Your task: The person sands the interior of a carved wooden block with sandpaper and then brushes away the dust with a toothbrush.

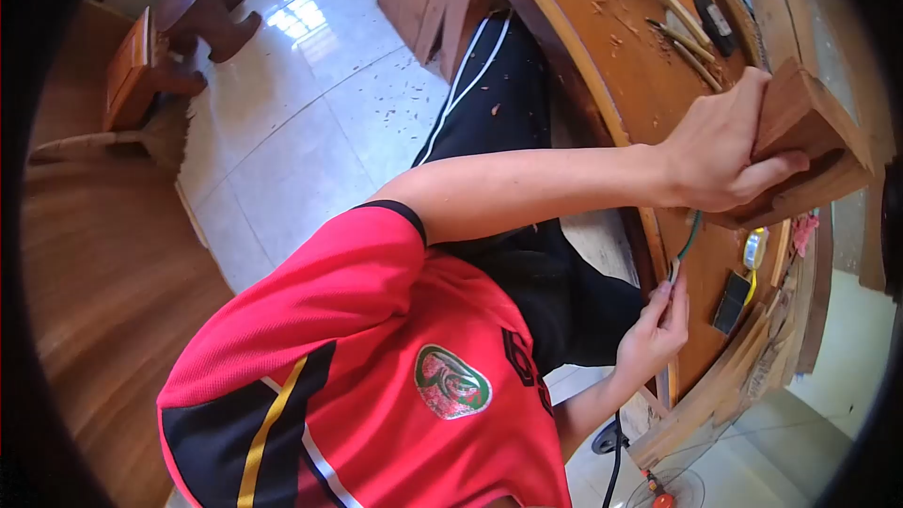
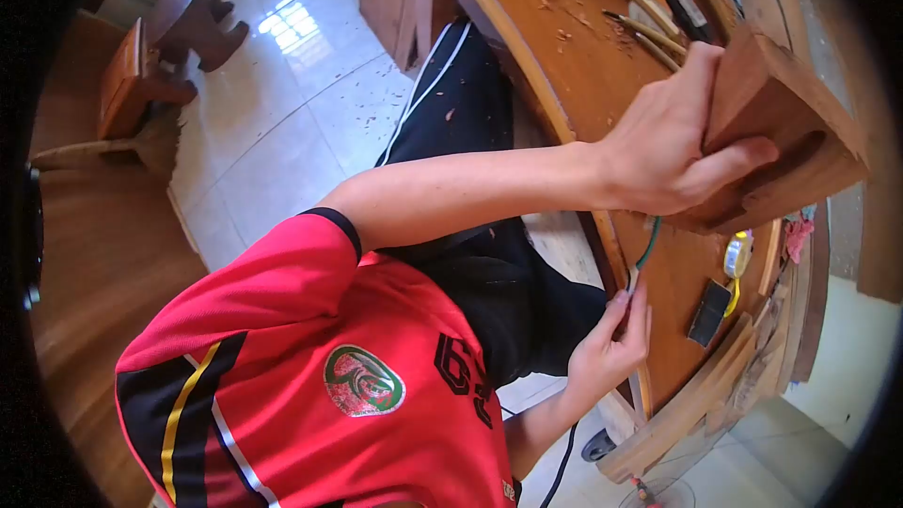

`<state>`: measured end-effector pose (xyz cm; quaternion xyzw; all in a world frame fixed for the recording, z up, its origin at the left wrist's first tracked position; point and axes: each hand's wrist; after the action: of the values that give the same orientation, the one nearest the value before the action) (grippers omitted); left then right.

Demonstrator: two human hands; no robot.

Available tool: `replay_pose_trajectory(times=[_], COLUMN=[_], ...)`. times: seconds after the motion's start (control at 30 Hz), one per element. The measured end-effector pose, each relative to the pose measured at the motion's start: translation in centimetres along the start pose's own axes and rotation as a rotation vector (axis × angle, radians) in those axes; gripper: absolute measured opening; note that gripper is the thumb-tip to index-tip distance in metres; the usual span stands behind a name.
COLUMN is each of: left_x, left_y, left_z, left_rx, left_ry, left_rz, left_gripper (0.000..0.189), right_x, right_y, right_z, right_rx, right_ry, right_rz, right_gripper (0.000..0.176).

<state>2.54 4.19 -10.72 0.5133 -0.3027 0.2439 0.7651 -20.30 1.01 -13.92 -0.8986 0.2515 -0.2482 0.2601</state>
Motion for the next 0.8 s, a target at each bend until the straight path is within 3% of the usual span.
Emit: replay_pose_trajectory(times=[0.13, 0.17, 0.2, 0.23, 0.3, 0.37, 0.4, 0.5, 0.63, 0.7, 0.8], left_x=[0.2, 0.3, 0.1, 0.0, -0.4, -0.2, -0.2, -0.7, -1.6, -1.3, -1.5], left_y=[1.3, 1.7, 0.9, -0.2, -0.3, 0.1, 0.3, 0.7, -0.4, -0.1, -0.3], left_z=[-1.4, -1.8, -1.3, -1.0, -1.4, -1.5, -1.6, -1.9, -2.7, -2.3, -2.6], left_rx=[0.01, 0.026, -0.024, -0.073, -0.164, -0.209, -0.212, -0.217, -0.142, -0.134, -0.091], left_ry=[-0.088, -0.127, -0.1, -0.068, -0.04, -0.008, 0.004, -0.008, 0.002, 0.039, 0.047], left_rz=[-0.066, -0.12, -0.082, -0.042, -0.059, -0.054, -0.048, -0.077, -0.055, -0.017, -0.046], left_gripper=[0.054, 0.048, 0.053, 0.059, 0.052, 0.045, 0.042, 0.044, 0.05, 0.051, 0.06], right_x=[0.5, 0.6, 0.7, 0.6, 0.1, 0.4, 0.4, 0.3, 0.1, 0.6, 0.2], right_y=[-5.2, -4.6, -3.6, -3.6, -1.2, -2.5, -4.4, -5.0, -1.8, -3.5, -4.8], right_z=[0.4, 1.1, 0.9, 0.3, 0.1, 0.1, -0.2, 0.6, -1.0, -0.7, -0.3], right_rx=[0.013, 0.045, 0.004, -0.052, -0.004, 0.035, 0.084, 0.089, 0.022, 0.036, 0.125], right_ry=[0.121, 0.158, 0.137, 0.064, 0.056, 0.085, 0.052, 0.089, -0.002, 0.064, 0.017], right_rz=[-0.019, -0.099, -0.162, -0.087, -0.11, -0.124, -0.02, -0.105, 0.046, -0.088, -0.065], right_gripper=[0.028, 0.028, 0.028, 0.028, 0.029, 0.03, 0.03, 0.03, 0.029, 0.031, 0.034])
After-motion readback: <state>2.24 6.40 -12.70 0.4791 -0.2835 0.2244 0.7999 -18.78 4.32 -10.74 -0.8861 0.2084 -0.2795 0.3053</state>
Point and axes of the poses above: each hand's wrist, its own x-axis towards the middle knuckle, its own z-axis out of the palm, y = z × x, and after that the axes turned 1 degree about y, right-handed
